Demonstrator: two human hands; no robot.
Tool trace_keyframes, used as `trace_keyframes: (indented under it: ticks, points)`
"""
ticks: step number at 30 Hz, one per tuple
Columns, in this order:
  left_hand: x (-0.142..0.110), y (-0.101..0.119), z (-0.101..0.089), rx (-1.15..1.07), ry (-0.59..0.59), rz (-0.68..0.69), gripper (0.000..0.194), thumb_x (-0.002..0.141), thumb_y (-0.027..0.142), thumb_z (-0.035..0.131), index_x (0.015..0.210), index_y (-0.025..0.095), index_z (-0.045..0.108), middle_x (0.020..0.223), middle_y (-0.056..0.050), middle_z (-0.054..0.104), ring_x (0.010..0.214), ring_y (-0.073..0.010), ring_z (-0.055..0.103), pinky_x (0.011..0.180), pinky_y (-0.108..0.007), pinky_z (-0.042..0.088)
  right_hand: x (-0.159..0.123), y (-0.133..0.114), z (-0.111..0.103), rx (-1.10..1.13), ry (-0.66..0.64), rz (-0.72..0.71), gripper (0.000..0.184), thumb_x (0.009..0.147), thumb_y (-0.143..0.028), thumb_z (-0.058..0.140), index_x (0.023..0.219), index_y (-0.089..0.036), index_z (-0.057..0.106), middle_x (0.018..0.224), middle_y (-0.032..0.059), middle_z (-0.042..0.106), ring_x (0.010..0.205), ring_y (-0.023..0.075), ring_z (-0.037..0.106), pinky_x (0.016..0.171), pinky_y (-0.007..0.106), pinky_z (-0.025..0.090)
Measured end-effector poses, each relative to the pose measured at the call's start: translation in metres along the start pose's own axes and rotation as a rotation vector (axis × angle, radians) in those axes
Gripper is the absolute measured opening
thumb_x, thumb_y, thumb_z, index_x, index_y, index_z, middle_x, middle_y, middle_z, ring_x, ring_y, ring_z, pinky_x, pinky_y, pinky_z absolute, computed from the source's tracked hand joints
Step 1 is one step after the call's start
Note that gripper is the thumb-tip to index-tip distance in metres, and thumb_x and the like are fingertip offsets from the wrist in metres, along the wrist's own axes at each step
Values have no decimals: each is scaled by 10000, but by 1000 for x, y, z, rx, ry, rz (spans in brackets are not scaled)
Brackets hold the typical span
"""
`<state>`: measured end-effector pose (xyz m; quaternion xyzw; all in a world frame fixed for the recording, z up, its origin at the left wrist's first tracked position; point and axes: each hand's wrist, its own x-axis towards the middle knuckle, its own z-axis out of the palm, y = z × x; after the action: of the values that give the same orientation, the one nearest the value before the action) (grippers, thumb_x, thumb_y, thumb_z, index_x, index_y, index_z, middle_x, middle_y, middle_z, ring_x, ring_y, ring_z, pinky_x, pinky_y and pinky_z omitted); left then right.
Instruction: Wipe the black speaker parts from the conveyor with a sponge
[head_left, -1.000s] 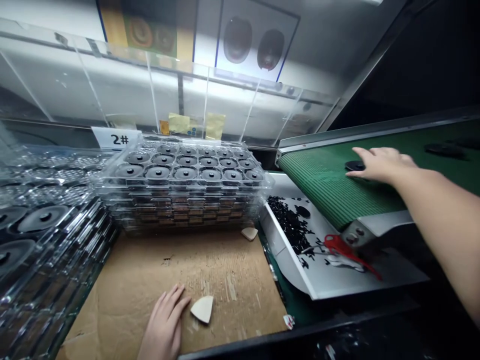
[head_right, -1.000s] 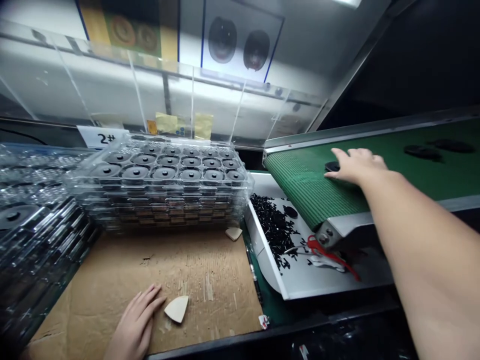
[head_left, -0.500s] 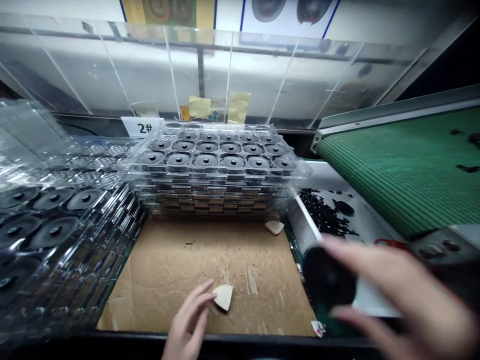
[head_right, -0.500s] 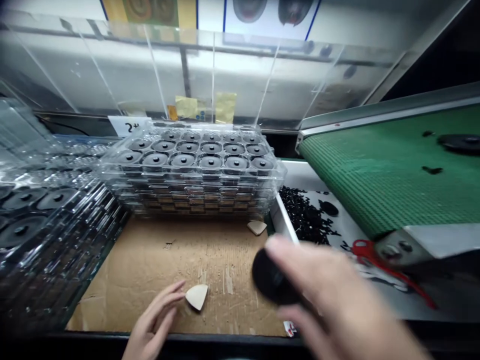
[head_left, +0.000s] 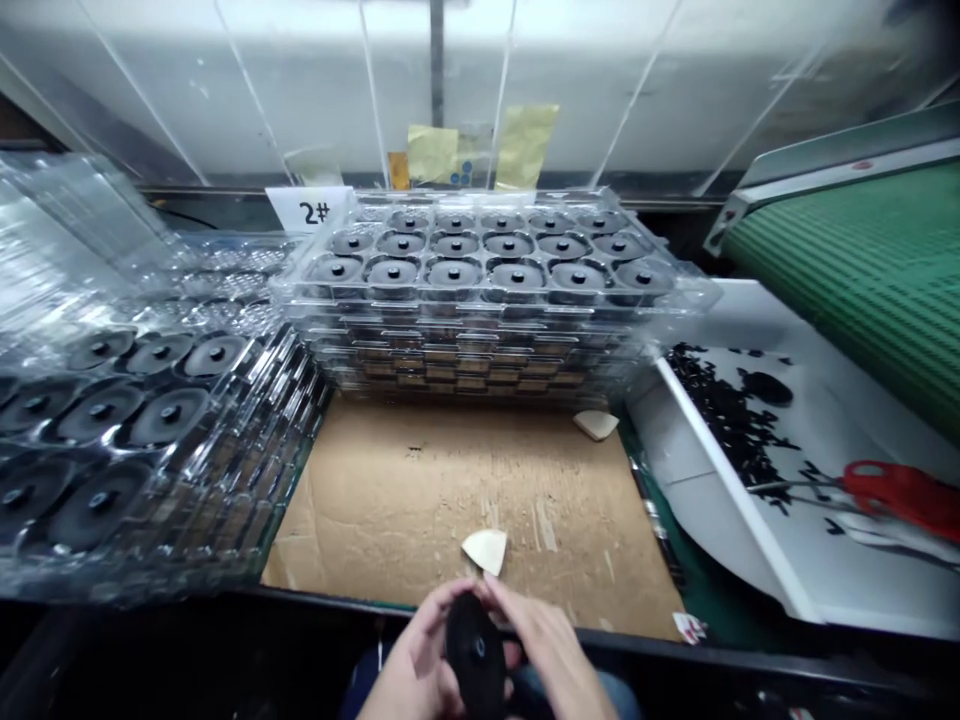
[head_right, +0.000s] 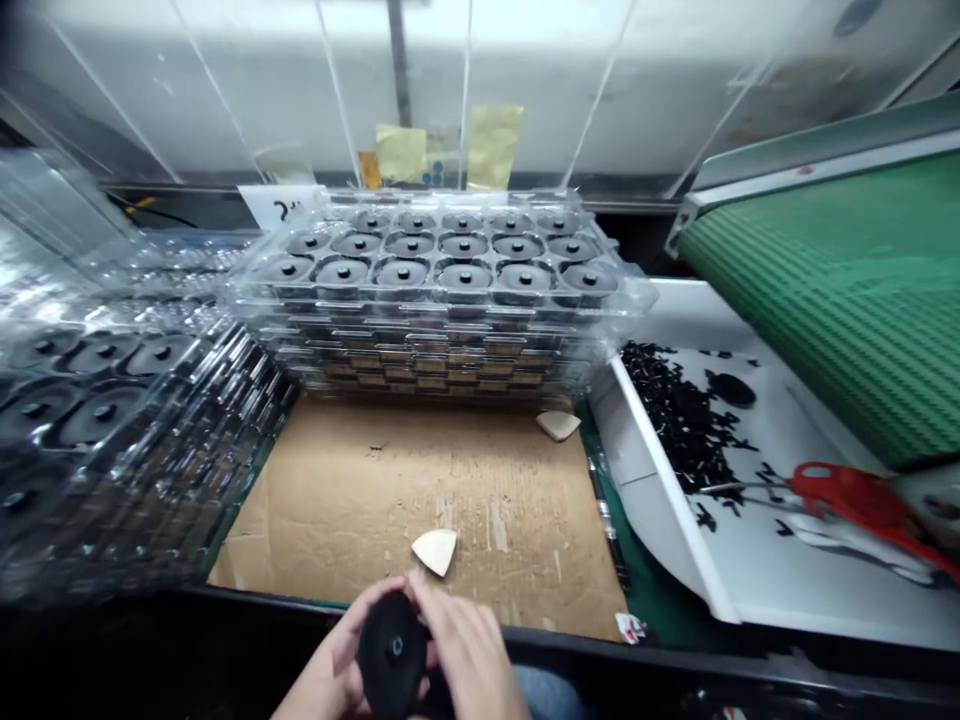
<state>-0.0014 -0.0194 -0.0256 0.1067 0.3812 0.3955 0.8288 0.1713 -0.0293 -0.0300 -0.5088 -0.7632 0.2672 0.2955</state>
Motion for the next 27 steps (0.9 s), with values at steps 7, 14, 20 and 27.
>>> trace_keyframes:
  ticks: [7, 14, 20, 27]
  points:
    - [-23, 32, -8, -280, 104, 185, 501, 542, 353, 803, 1023, 307, 673, 1122, -38, 684, 1065, -280, 612, 880, -329, 501, 40, 54, 35, -266, 155, 132, 268, 884, -331, 444, 1043, -226, 633, 1147, 130, 528, 823, 226, 632, 699, 401, 550]
    - [-28, 42, -10, -260, 143, 199, 583, 525, 358, 815, 1074, 275, 639, 1183, -98, 644, 1125, -311, 567, 906, -335, 471, 28, 56, 47, -198, 82, 108, 256, 867, -366, 494, 1043, -236, 626, 920, 73, 633, 781, 207, 632, 681, 340, 536]
    - [-28, 43, -4, -193, 133, 194, 613, 557, 346, 808, 1128, 249, 608, 1248, -125, 588, 1136, -315, 551, 947, -395, 436, 56, 31, 16, -113, 0, 110, 217, 879, -333, 479, 964, -229, 649, 870, 28, 705, 746, 177, 660, 649, 294, 523]
    - [-30, 33, 9, -164, 71, 220, 498, 632, 334, 770, 1102, 239, 636, 1095, -89, 678, 1032, -240, 609, 897, -305, 451, 70, -78, -25, 58, 144, -186, 315, 875, -158, 455, 1183, -201, 508, 970, 46, 673, 823, 163, 620, 704, 294, 481]
